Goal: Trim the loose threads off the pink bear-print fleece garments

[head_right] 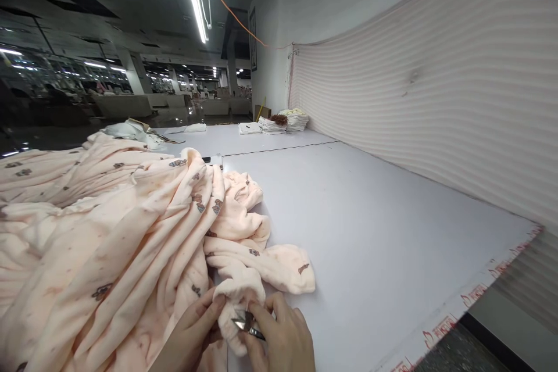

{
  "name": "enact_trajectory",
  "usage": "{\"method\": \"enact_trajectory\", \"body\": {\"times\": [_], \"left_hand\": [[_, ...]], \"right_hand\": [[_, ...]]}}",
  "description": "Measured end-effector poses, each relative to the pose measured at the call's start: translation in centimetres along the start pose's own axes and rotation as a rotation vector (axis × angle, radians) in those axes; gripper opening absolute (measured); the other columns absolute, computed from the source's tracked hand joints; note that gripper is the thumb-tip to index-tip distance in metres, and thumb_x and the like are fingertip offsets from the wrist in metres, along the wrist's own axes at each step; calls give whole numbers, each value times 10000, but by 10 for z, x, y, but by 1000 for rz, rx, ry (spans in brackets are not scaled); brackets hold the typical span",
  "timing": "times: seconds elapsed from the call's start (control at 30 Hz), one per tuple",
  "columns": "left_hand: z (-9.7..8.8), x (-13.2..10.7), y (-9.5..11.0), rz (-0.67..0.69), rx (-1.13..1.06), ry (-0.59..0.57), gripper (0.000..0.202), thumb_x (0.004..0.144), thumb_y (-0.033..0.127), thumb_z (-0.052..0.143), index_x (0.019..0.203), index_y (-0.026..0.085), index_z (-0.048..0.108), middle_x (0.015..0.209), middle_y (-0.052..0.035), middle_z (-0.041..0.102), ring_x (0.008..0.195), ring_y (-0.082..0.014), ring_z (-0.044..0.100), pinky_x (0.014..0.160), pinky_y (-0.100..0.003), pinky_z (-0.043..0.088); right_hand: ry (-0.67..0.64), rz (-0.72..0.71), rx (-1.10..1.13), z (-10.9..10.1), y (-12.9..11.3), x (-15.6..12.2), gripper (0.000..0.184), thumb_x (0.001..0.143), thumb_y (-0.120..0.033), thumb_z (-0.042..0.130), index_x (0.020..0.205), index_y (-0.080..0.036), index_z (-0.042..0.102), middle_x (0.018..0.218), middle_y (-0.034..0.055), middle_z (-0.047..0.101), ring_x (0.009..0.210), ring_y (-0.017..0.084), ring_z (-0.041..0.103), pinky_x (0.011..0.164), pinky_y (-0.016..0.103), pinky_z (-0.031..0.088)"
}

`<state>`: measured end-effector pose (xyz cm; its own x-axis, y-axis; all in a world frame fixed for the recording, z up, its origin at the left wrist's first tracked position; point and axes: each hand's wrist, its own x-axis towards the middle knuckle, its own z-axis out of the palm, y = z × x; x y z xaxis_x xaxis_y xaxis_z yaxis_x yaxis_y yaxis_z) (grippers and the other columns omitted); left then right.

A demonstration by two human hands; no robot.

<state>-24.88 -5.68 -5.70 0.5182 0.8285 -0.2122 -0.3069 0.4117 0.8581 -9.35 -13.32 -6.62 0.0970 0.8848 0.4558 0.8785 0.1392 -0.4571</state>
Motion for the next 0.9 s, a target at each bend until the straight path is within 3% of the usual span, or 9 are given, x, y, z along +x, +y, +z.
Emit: {"method": "enact_trajectory", "body": {"times": [0.17, 0.33, 0.43, 0.57, 0.67, 0.73, 0.83, 0.9], "left_hand": [[3, 0, 5, -9, 28, 4, 432, 791, 476, 643, 1089, 163, 640, 879, -72, 726, 791, -218, 675, 705, -329, 534], [5, 1, 3, -5, 95, -84, 405, 822, 449, 616, 1080, 136, 626, 854, -76, 720, 711, -193, 670, 632, -299, 529], [2, 4, 1, -22, 98, -82, 421, 827, 462, 606, 1096, 137, 594, 808, -65, 718, 671, -186, 673, 623, -299, 526], [-4, 9, 1, -88, 163, -116, 465, 809, 493, 617, 1101, 132, 578, 777, -65, 717, 666, -193, 682, 623, -296, 520], [-8, 12, 5, -137, 233, -185, 429, 799, 484, 633, 1052, 138, 618, 801, -63, 718, 681, -184, 681, 628, -280, 521], [-8, 14, 7, -160, 239, -201, 394, 798, 461, 645, 1033, 146, 640, 840, -68, 721, 700, -177, 680, 626, -263, 516], [-5, 16, 8, -229, 161, -175, 412, 792, 468, 652, 1049, 146, 645, 867, -90, 724, 704, -181, 683, 641, -264, 510], [-1, 17, 9, -255, 68, -184, 421, 790, 466, 655, 1054, 138, 646, 871, -105, 722, 727, -193, 685, 700, -291, 510]], "right_hand": [[17, 24, 51, 2, 2, -2, 334, 767, -246, 647, 1089, -336, 634, 843, 2, 618, 680, 179, 610, 601, 272, 475], [-114, 71, 122, 2, 7, 0, 318, 791, -250, 635, 1089, -358, 653, 849, 7, 617, 727, 193, 610, 641, 279, 480], [-180, 187, 372, 4, 11, 5, 247, 816, -282, 610, 1039, -340, 697, 854, 15, 600, 784, 194, 612, 689, 277, 475], [-235, 356, 731, 9, 20, 10, 173, 742, -355, 688, 877, -287, 773, 774, 17, 566, 784, 201, 587, 713, 284, 448], [-291, 447, 960, 13, 28, 11, 214, 701, -433, 734, 782, -241, 785, 742, 17, 581, 772, 191, 563, 727, 284, 431], [-310, 590, 1089, 14, 32, 10, 332, 674, -527, 735, 717, -199, 768, 629, 1, 559, 646, 159, 542, 659, 277, 439], [-180, 752, 1127, 17, 31, 5, 435, 658, -606, 705, 711, -175, 733, 571, -5, 565, 569, 148, 539, 605, 271, 454], [-13, 685, 1054, 18, 25, 1, 421, 621, -534, 757, 867, -195, 727, 802, 35, 669, 760, 202, 616, 698, 274, 481]]}}
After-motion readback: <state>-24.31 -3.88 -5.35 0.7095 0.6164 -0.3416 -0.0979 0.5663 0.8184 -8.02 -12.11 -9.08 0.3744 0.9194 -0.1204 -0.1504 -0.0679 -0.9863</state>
